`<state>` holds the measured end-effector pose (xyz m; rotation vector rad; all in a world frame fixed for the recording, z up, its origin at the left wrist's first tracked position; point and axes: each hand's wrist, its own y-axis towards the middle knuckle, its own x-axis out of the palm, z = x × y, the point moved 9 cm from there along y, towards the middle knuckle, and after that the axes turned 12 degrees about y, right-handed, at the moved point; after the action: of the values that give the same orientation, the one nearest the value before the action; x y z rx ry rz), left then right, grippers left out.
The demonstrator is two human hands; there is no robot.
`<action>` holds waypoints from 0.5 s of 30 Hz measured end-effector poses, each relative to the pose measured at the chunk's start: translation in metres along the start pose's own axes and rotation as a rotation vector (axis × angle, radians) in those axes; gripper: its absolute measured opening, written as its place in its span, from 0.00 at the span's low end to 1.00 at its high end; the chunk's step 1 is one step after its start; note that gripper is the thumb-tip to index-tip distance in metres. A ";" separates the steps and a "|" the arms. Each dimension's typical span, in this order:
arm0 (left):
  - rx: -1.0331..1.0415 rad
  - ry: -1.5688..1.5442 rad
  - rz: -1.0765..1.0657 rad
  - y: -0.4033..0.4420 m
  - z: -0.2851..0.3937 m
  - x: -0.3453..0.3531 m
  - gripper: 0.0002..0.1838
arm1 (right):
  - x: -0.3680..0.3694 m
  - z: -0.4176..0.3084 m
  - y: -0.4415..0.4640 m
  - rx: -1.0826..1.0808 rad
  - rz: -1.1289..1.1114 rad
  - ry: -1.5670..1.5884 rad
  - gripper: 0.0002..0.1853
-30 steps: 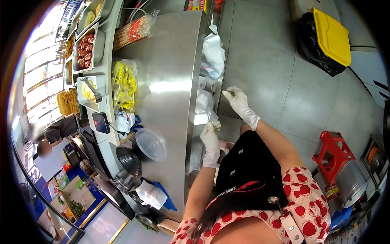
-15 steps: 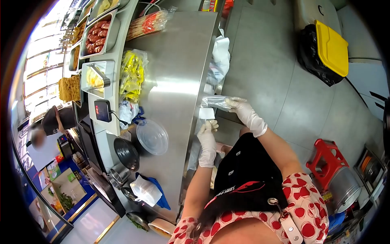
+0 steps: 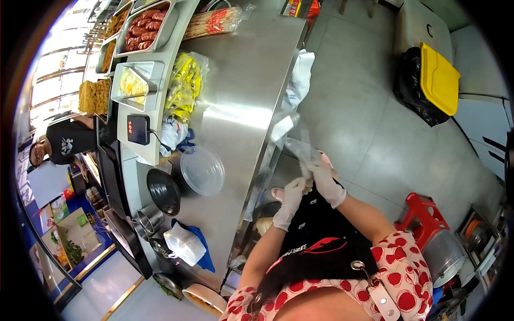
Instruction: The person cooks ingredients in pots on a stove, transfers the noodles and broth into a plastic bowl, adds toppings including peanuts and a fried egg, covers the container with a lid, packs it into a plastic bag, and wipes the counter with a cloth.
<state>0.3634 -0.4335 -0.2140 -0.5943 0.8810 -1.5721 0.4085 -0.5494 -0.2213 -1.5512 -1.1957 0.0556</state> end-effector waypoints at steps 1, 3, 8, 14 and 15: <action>0.025 0.039 -0.046 -0.009 0.000 0.007 0.18 | -0.040 -0.003 0.003 -0.086 0.155 -0.133 0.08; 0.045 0.278 -0.056 -0.013 -0.030 -0.014 0.24 | -0.052 -0.069 -0.014 -0.491 0.285 -0.660 0.07; 0.151 0.040 0.263 -0.082 0.045 -0.106 0.16 | 0.056 -0.230 -0.069 -0.941 0.042 -1.169 0.08; 0.530 -0.139 0.532 -0.183 0.138 -0.212 0.19 | 0.299 -0.199 -0.148 -0.437 -0.793 -1.145 0.13; 0.621 -0.257 0.515 -0.191 0.149 -0.229 0.21 | 0.339 -0.173 -0.171 -0.467 -1.004 -1.226 0.13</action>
<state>0.4109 -0.2341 0.0491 -0.0979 0.2810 -1.1701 0.5672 -0.4604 0.1544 -1.0276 -3.0200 0.0644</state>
